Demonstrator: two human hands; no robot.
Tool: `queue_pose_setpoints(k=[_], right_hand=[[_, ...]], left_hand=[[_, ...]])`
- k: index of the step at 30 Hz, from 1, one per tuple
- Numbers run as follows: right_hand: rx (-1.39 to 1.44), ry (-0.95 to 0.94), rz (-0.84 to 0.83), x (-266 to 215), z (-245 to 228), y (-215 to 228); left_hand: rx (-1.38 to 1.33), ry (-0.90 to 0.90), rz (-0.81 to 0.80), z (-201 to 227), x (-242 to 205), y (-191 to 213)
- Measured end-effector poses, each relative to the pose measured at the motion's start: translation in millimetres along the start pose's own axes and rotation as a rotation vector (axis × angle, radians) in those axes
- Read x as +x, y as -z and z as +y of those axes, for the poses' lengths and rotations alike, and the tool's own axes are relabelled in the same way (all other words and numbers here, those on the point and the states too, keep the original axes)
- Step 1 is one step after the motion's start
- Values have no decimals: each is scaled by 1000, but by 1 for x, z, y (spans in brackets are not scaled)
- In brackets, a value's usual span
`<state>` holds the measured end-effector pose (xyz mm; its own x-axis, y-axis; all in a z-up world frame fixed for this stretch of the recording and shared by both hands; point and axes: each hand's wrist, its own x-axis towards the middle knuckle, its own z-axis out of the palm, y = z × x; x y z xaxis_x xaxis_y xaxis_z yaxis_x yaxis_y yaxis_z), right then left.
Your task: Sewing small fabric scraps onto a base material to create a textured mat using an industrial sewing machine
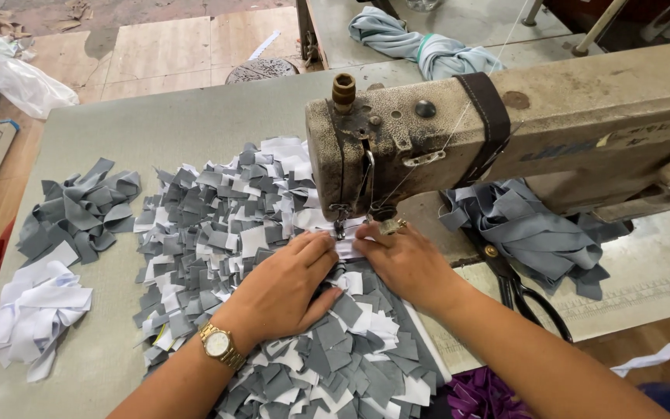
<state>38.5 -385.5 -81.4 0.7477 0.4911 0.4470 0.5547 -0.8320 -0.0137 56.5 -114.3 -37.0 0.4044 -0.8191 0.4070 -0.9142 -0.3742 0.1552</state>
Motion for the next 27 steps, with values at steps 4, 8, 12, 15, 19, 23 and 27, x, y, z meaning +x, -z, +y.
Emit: queue_pose_setpoints(k=[4,8,12,15,19,23,27], right_hand=[[46,104,64,2,-1,1],[99,157,69,1,7,-5],[70,167,78,3,7,-3],[63,155,63,1,6,-3],[49,140,44,4,5,-2],[34,131,55,-1,8,-9],[25,127,75,-3,13,-19]], left_hand=[[22,-16,15,-4,-4,-4],[-8,4,9,10,3,14],[42,-28,-6,7,4,13],[22,-12,-4,5,3,8],[-21,0,16,4,2,6],[-60,15,30,1,1,2],[-106,43,29,-2,1,2]])
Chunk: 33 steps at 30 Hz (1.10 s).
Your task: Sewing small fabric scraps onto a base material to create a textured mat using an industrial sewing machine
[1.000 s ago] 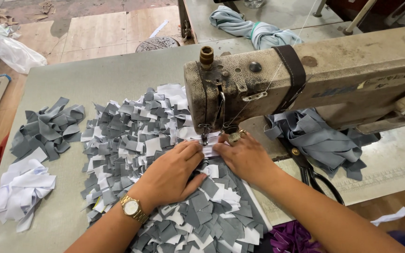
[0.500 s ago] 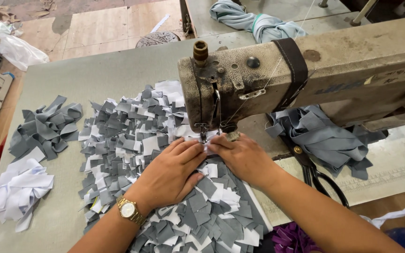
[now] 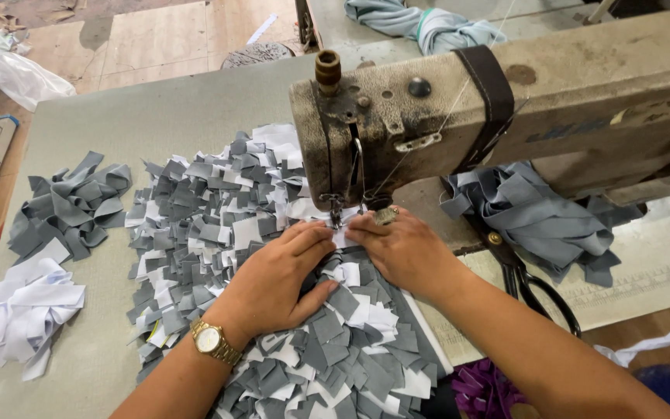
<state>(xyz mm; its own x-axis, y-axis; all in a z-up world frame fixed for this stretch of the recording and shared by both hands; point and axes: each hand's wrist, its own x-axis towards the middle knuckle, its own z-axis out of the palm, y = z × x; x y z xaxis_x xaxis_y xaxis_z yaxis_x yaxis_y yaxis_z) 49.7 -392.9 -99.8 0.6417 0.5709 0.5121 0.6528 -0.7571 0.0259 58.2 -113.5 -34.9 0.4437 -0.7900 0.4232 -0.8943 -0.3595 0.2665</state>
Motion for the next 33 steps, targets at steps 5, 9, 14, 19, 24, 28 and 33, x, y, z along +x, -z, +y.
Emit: queue_pose_setpoints(k=[5,9,14,19,24,28,33], right_hand=[[-16,-11,0,-3,2,-6],[-14,-12,20,-5,8,-8],[42,-44,45,0,8,0],[83,-47,66,-1,9,-6],[51,-54,77,5,3,5],[6,-51,89,10,2,9],[-17,-59,104,15,2,7]], left_hand=[[-36,-1,-15,-2,-1,2],[-58,-16,-15,-5,2,4],[-70,-34,-27,-11,3,4],[-75,-41,-24,-13,3,5],[-83,-43,-29,-15,3,5],[-81,-54,-20,-22,5,5],[-70,-64,-10,-27,9,6]])
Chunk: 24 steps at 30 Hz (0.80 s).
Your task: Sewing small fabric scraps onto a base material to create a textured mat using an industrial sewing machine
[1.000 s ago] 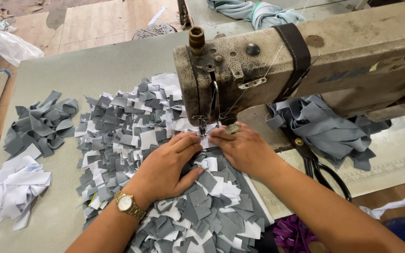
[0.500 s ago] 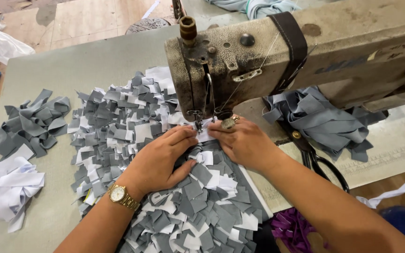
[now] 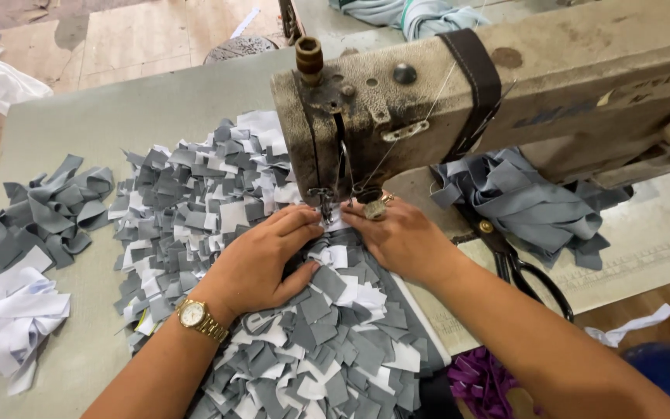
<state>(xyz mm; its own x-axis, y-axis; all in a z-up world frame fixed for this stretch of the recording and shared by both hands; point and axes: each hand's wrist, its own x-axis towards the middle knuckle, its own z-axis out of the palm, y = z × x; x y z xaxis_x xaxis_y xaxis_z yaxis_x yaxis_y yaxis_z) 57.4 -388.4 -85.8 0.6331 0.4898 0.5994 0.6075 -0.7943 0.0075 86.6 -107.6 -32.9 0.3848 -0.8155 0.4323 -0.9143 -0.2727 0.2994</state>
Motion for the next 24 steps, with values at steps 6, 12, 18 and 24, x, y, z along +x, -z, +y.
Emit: queue_pose_setpoints(k=[6,12,18,24], right_hand=[[35,-5,-31,-13,3,-7],[-15,-14,-61,-5,-7,6],[-18,-63,-163,-14,-4,-4],[-3,-154,-267,-3,-27,19]], left_hand=[[-8,-15,8,-1,-4,-4],[24,-39,76,-1,-6,-5],[140,-29,212,-4,-10,-8],[102,-54,241,-2,-8,-5]])
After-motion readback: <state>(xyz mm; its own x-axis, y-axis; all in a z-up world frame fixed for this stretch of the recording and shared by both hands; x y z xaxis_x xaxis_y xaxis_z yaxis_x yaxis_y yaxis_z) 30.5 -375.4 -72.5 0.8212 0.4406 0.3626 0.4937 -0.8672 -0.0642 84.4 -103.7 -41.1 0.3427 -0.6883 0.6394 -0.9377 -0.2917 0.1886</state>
